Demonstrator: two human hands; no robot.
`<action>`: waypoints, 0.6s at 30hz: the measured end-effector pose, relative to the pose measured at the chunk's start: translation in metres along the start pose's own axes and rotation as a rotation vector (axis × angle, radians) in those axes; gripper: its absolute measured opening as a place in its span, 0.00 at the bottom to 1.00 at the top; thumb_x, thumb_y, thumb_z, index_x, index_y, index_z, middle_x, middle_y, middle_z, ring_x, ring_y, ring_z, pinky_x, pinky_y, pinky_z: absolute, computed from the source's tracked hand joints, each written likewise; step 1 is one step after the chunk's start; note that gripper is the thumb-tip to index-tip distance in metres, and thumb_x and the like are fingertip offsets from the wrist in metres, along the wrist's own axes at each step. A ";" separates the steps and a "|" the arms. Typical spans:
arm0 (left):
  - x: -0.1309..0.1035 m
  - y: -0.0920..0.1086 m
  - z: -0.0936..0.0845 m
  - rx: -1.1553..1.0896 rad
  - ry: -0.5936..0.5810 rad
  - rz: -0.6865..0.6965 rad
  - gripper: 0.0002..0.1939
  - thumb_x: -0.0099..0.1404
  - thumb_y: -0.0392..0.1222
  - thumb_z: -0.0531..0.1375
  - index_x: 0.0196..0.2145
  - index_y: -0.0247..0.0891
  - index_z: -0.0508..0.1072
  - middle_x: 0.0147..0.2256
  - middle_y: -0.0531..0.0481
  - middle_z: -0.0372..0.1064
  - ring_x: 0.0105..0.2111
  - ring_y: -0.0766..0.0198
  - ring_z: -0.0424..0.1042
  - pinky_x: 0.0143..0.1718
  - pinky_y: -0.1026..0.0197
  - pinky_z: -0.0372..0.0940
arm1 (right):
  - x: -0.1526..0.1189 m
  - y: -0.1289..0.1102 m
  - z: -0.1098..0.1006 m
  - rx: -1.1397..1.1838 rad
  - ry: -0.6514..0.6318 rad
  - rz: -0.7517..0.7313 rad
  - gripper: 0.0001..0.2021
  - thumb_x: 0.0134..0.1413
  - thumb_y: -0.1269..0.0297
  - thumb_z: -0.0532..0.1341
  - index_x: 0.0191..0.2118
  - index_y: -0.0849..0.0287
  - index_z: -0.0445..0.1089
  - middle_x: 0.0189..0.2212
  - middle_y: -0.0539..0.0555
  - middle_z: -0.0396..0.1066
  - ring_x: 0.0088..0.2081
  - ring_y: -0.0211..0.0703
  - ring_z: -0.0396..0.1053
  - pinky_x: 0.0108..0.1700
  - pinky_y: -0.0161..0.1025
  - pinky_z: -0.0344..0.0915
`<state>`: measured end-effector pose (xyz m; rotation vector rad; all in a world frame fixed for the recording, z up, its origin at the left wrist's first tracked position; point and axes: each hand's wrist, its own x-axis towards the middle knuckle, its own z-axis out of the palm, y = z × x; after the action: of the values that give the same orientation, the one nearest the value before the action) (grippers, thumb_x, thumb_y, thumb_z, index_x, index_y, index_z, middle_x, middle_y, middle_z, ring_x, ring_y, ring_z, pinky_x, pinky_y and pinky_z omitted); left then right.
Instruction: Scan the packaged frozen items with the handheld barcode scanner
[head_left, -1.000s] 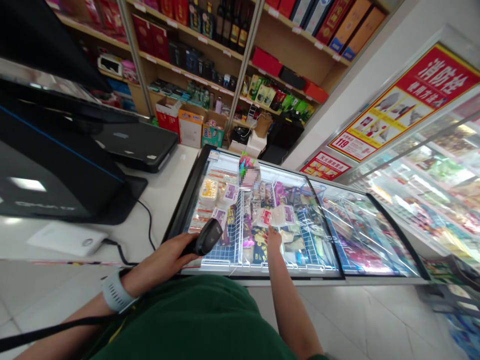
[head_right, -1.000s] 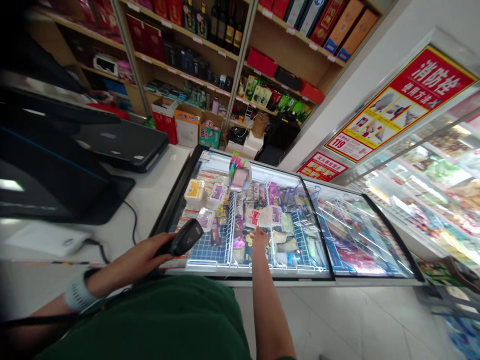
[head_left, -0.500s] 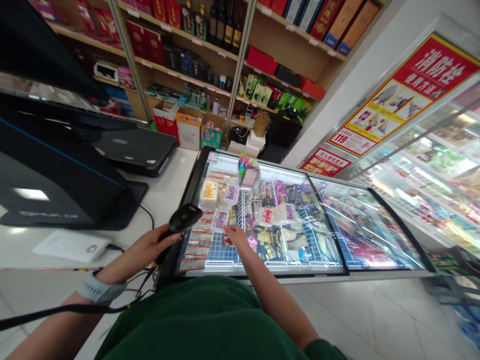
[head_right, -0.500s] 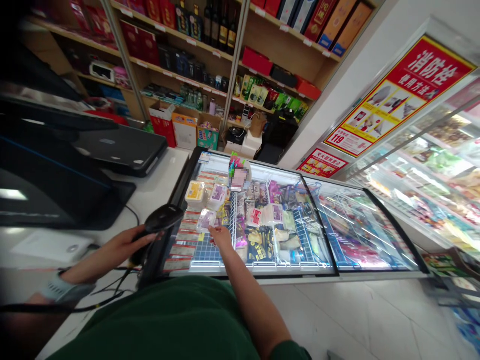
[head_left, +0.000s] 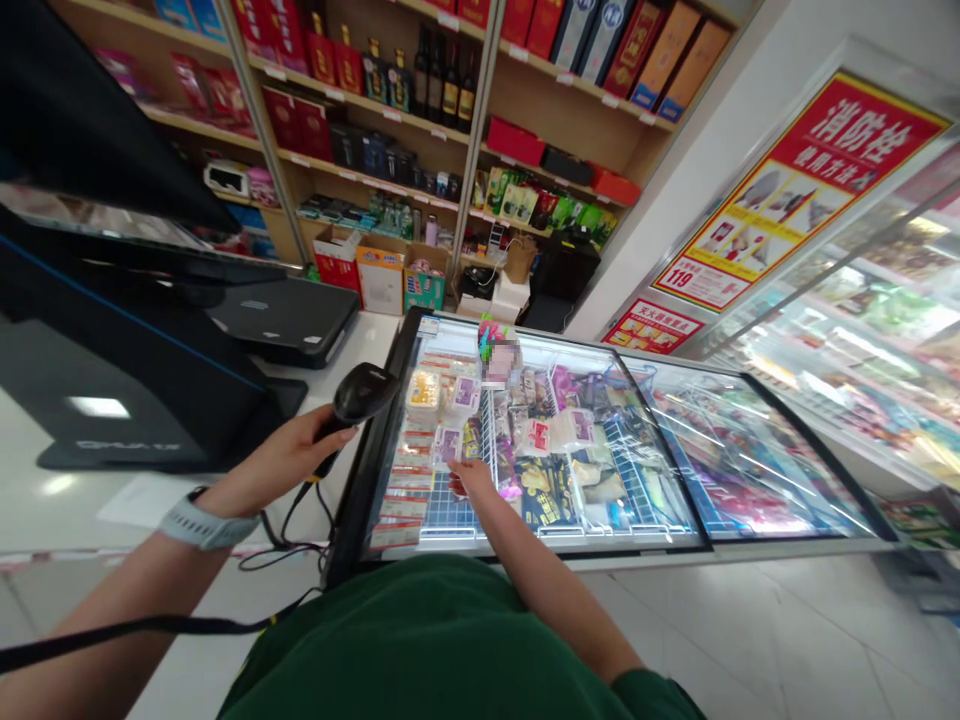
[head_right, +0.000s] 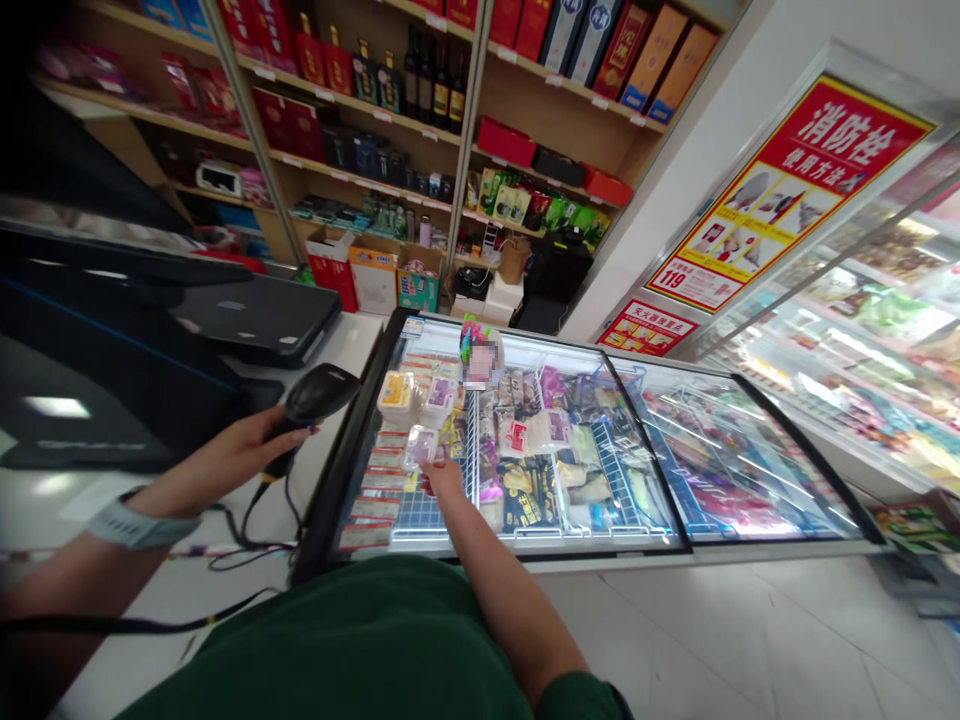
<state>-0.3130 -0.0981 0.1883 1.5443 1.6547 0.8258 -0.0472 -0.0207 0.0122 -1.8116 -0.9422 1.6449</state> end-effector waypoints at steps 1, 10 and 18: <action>-0.001 0.003 0.007 0.035 -0.009 0.025 0.24 0.64 0.54 0.56 0.51 0.35 0.69 0.49 0.45 0.75 0.49 0.50 0.72 0.54 0.53 0.64 | 0.000 0.000 -0.001 0.025 -0.001 0.006 0.14 0.45 0.60 0.70 0.25 0.59 0.65 0.17 0.50 0.69 0.18 0.37 0.68 0.19 0.31 0.62; -0.024 0.016 0.086 0.196 -0.109 0.184 0.24 0.65 0.41 0.52 0.58 0.35 0.63 0.55 0.38 0.67 0.56 0.50 0.67 0.59 0.47 0.60 | -0.012 0.007 -0.023 0.174 0.017 -0.024 0.10 0.47 0.62 0.68 0.27 0.61 0.68 0.19 0.51 0.71 0.21 0.38 0.70 0.23 0.33 0.67; -0.032 0.014 0.109 0.254 -0.177 0.252 0.23 0.64 0.35 0.53 0.57 0.38 0.64 0.54 0.39 0.67 0.55 0.51 0.67 0.59 0.47 0.60 | -0.031 0.014 -0.065 0.194 0.126 -0.210 0.14 0.41 0.59 0.69 0.33 0.61 0.70 0.24 0.49 0.72 0.23 0.36 0.70 0.26 0.32 0.65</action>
<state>-0.2131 -0.1306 0.1438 1.9725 1.4996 0.5994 0.0180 -0.0483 0.0299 -1.6072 -0.8541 1.4233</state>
